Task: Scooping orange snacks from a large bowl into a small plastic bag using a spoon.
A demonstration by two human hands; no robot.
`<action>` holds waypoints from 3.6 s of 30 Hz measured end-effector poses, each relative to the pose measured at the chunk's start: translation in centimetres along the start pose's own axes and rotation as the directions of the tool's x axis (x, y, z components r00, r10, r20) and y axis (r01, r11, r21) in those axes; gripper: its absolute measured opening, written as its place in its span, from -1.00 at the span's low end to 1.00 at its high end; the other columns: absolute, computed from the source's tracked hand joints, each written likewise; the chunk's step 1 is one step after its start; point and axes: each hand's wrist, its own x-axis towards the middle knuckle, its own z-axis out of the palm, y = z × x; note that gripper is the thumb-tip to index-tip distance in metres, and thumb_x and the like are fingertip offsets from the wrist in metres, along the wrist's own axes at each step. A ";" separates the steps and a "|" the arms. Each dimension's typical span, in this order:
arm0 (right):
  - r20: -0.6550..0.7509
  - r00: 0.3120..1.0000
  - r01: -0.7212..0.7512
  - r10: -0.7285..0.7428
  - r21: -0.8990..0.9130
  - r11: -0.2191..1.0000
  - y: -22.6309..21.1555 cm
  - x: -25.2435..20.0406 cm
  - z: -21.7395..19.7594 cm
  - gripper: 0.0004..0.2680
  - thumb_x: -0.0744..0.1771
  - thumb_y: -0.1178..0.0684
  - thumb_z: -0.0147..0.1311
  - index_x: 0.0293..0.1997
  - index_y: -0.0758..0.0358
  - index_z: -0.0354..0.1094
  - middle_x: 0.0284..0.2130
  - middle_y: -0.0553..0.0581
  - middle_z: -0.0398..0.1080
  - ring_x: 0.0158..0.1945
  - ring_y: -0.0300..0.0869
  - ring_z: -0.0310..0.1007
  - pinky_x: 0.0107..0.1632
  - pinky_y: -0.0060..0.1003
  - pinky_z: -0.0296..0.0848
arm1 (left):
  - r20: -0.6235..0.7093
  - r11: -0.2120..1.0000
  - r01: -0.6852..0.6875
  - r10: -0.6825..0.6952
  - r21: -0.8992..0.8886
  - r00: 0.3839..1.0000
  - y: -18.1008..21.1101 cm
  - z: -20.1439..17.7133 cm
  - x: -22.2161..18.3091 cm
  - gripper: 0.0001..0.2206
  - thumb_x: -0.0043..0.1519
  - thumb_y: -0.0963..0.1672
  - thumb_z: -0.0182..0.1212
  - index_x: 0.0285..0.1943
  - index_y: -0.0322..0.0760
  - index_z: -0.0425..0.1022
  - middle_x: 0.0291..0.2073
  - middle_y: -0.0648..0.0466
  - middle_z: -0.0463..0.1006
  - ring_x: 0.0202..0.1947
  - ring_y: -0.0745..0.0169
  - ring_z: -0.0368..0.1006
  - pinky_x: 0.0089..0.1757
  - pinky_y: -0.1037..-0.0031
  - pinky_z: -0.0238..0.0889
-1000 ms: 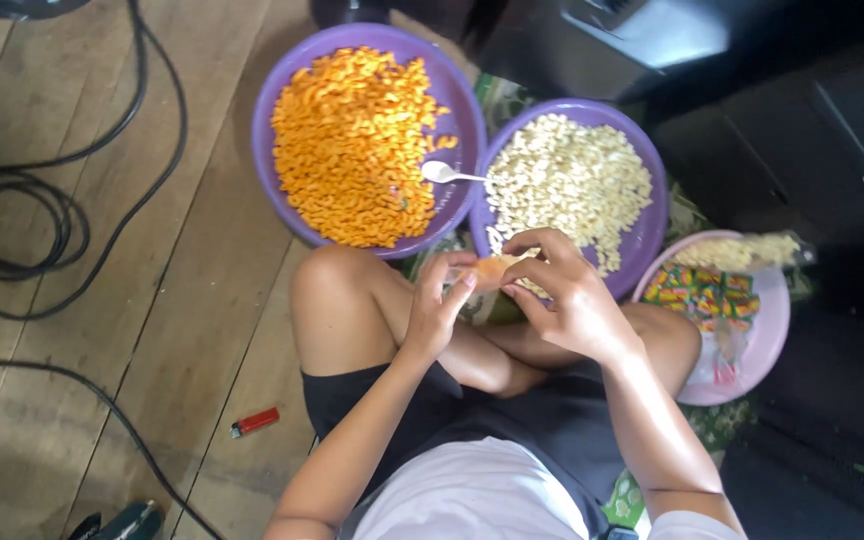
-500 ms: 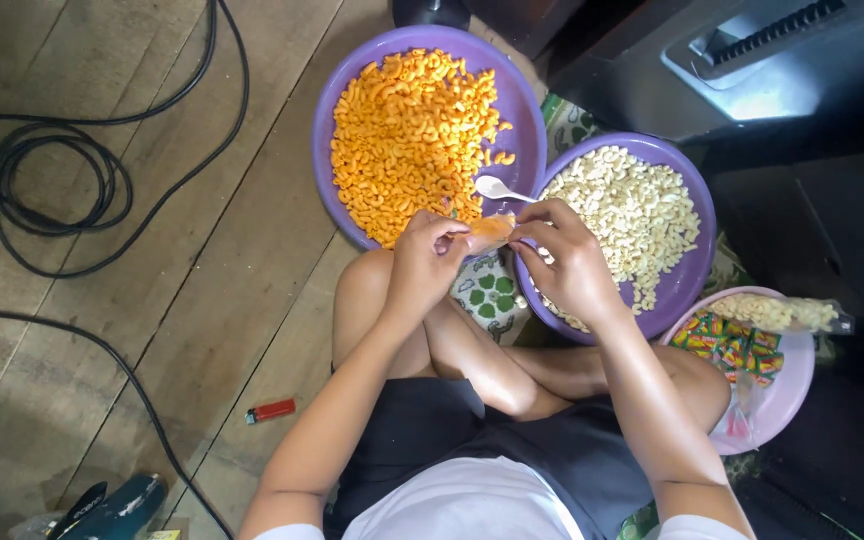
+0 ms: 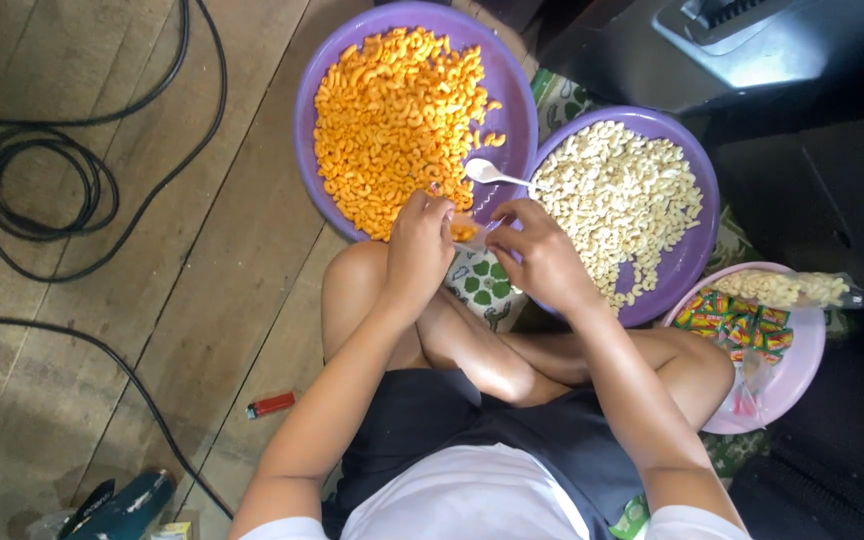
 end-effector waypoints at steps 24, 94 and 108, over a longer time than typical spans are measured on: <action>0.042 0.628 -0.771 0.777 -0.096 0.629 14.5 -0.6 8.0 -0.79 0.30 -0.13 0.20 -0.05 0.02 0.48 -0.29 0.23 0.57 -0.10 0.20 0.59 -0.01 0.11 0.53 | -0.099 0.981 0.120 -0.136 -0.154 0.986 -1.1 1.7 0.8 -0.89 0.19 -0.25 0.17 -0.22 -0.29 0.60 -0.41 -0.08 0.47 -0.34 -0.18 0.54 -0.27 0.26 0.44; -0.011 0.425 -0.697 0.905 0.634 0.335 5.6 -1.7 3.2 -0.84 0.21 0.06 0.12 -0.27 0.07 0.63 -0.72 0.02 0.34 -0.49 -0.33 0.24 -0.32 -0.43 0.27 | -0.156 0.976 0.124 -0.153 -0.180 0.976 -3.4 3.2 0.6 -0.89 0.16 -0.25 0.21 -0.21 -0.28 0.61 -0.41 -0.10 0.49 -0.29 -0.22 0.53 -0.22 0.20 0.44; -0.179 0.657 -0.609 0.732 0.447 0.655 0.1 -4.5 2.2 -0.89 0.28 0.20 0.15 -0.26 0.19 0.63 -0.57 0.19 0.52 -0.46 -0.21 0.43 -0.30 -0.26 0.40 | -0.171 0.979 0.113 -0.142 -0.169 0.975 -3.5 3.6 0.6 -0.95 0.16 -0.22 0.24 -0.27 -0.26 0.59 -0.45 -0.10 0.47 -0.33 -0.21 0.51 -0.22 0.19 0.40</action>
